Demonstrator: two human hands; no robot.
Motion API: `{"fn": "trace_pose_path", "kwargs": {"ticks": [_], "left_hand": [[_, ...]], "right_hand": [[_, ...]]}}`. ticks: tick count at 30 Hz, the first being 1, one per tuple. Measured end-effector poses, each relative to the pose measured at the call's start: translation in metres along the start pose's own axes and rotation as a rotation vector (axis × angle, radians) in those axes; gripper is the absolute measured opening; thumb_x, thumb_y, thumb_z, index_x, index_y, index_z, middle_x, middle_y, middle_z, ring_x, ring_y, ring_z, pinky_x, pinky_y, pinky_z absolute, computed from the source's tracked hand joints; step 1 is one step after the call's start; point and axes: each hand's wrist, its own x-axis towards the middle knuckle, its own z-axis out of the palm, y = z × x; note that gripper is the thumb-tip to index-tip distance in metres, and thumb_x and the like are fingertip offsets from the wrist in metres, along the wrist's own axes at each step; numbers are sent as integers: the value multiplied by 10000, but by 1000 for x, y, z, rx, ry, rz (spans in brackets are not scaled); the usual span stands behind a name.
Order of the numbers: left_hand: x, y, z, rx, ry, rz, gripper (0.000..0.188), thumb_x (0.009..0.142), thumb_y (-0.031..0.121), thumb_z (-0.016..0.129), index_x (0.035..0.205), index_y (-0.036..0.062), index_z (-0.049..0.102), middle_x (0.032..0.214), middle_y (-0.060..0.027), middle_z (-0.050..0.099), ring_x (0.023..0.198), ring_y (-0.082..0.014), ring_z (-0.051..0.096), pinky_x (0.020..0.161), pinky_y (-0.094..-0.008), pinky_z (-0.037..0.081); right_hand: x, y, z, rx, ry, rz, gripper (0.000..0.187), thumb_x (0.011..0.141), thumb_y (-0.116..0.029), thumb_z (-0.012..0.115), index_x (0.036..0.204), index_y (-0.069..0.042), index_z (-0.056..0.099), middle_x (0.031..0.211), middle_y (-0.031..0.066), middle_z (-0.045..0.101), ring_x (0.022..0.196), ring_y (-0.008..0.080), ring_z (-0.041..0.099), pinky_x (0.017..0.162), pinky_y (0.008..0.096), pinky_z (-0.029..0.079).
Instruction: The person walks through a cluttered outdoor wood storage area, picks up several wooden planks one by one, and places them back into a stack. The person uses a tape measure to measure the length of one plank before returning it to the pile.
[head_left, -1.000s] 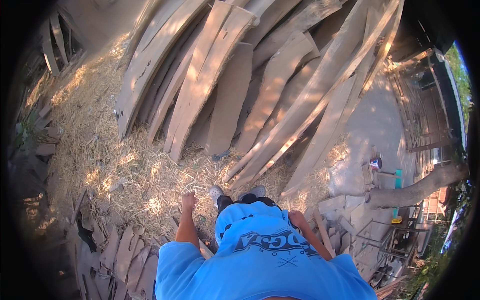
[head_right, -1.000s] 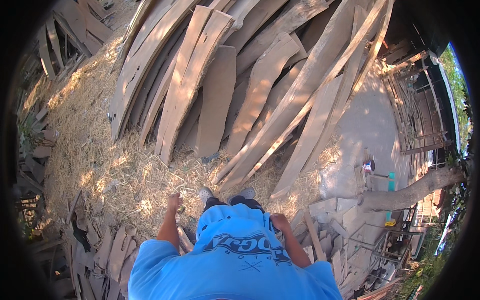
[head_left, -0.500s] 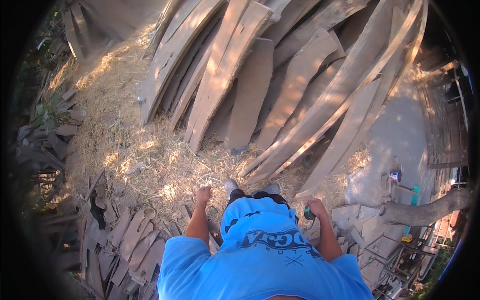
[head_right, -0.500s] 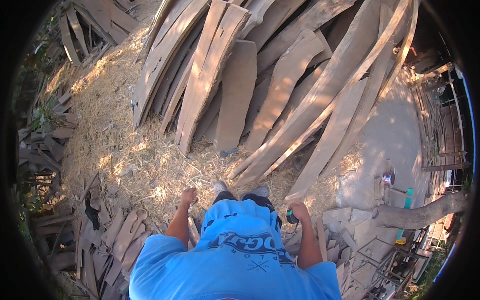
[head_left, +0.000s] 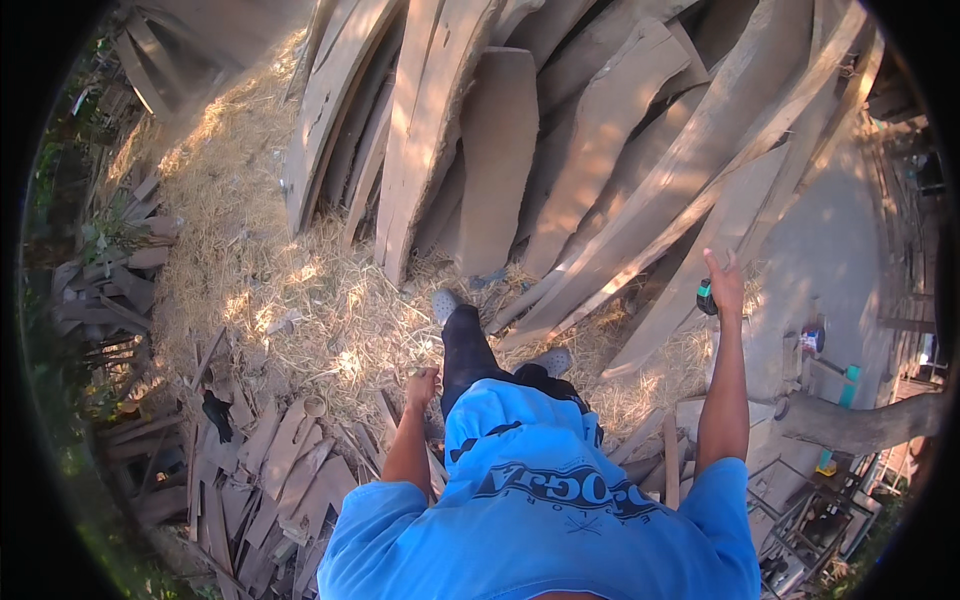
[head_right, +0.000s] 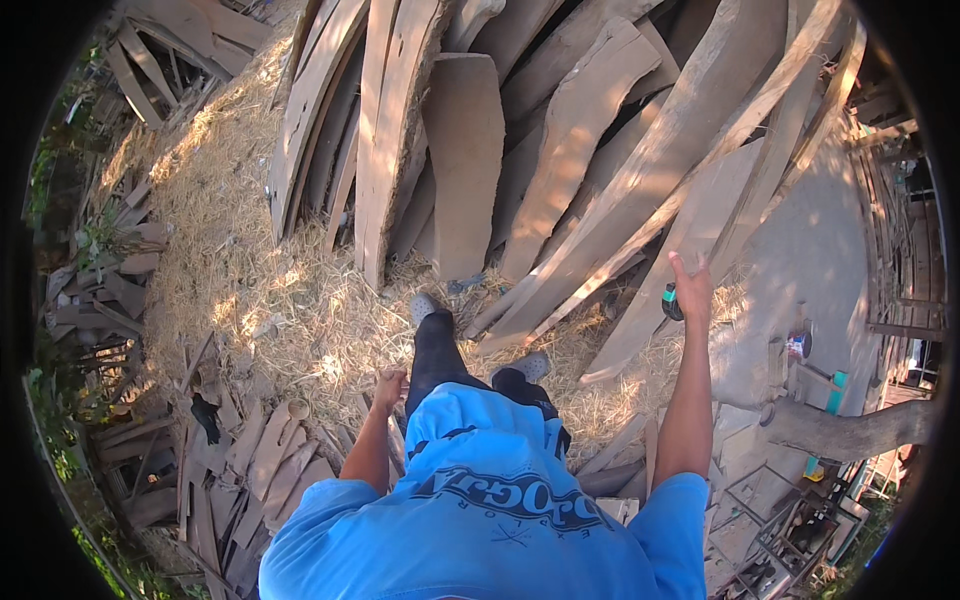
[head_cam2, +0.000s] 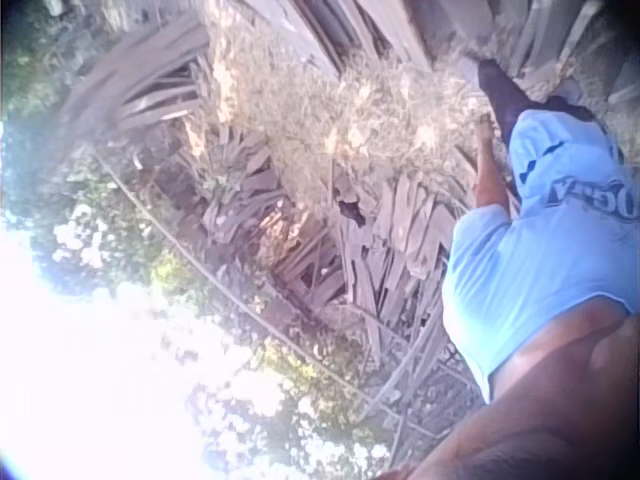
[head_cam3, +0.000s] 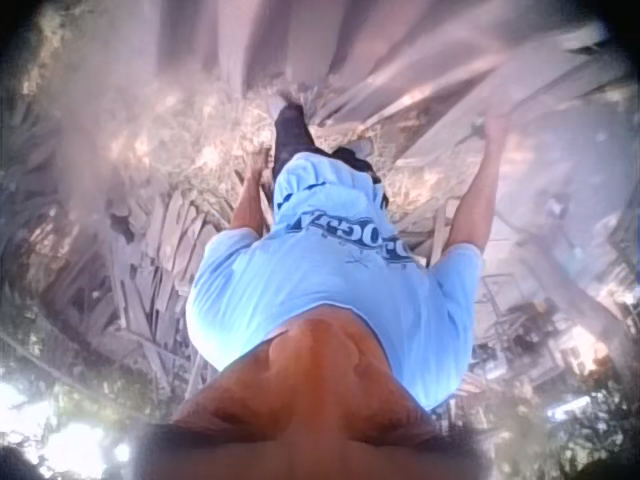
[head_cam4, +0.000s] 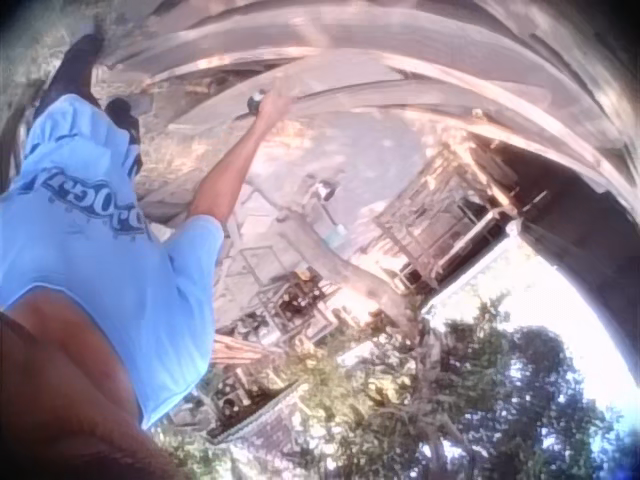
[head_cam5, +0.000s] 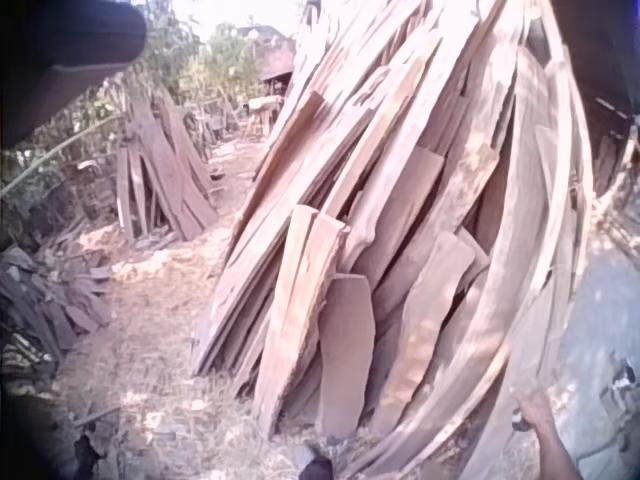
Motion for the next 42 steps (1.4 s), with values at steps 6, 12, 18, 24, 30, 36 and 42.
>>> {"fn": "trace_pose_path", "kwargs": {"ticks": [6,12,18,24,30,36,42], "left_hand": [[75,27,-26,243,-149,-122,368,866,358,588,1005,24,656,700,-61,611,682,-138,597,505,-308,464],[151,153,-107,-62,-64,30,318,903,296,597,990,-10,606,755,-82,625,591,-132,569,501,-245,452],[192,249,-165,-82,74,127,307,913,353,554,1021,69,599,813,-35,628,667,-135,596,561,-279,448],[209,211,-153,-95,-32,-73,320,897,302,573,1036,17,620,778,-66,618,647,-128,576,543,-248,458],[214,166,-128,-75,-124,-192,305,883,298,590,1014,23,612,767,-56,610,625,-138,595,493,-266,455],[220,191,-117,-13,-91,-175,279,877,342,591,991,89,603,750,-22,579,577,-114,545,483,-258,404],[234,222,-126,-84,-99,-79,334,908,319,580,1030,8,589,771,-68,597,578,-132,580,427,-245,413]], "right_hand": [[40,-73,9,-155,99,95,1021,719,-683,625,1332,103,407,1283,319,494,1241,390,470,1033,412,370],[55,-96,28,-394,229,217,814,790,-618,560,1137,119,582,1075,332,604,1066,436,577,922,459,431],[83,-75,23,-633,175,261,651,828,-530,523,953,95,657,987,334,616,1007,461,586,890,486,437],[92,-47,18,-637,141,227,645,836,-502,492,989,104,649,1070,361,575,1050,470,558,941,468,416],[83,-71,22,-648,224,301,575,811,-411,542,1010,126,600,1069,352,584,1071,456,549,931,449,411],[79,-82,30,-633,344,341,586,790,-480,579,933,81,669,972,314,631,992,429,606,871,458,459],[77,-87,30,-668,298,354,566,804,-458,573,862,98,668,877,337,616,937,439,616,837,471,469]]}}
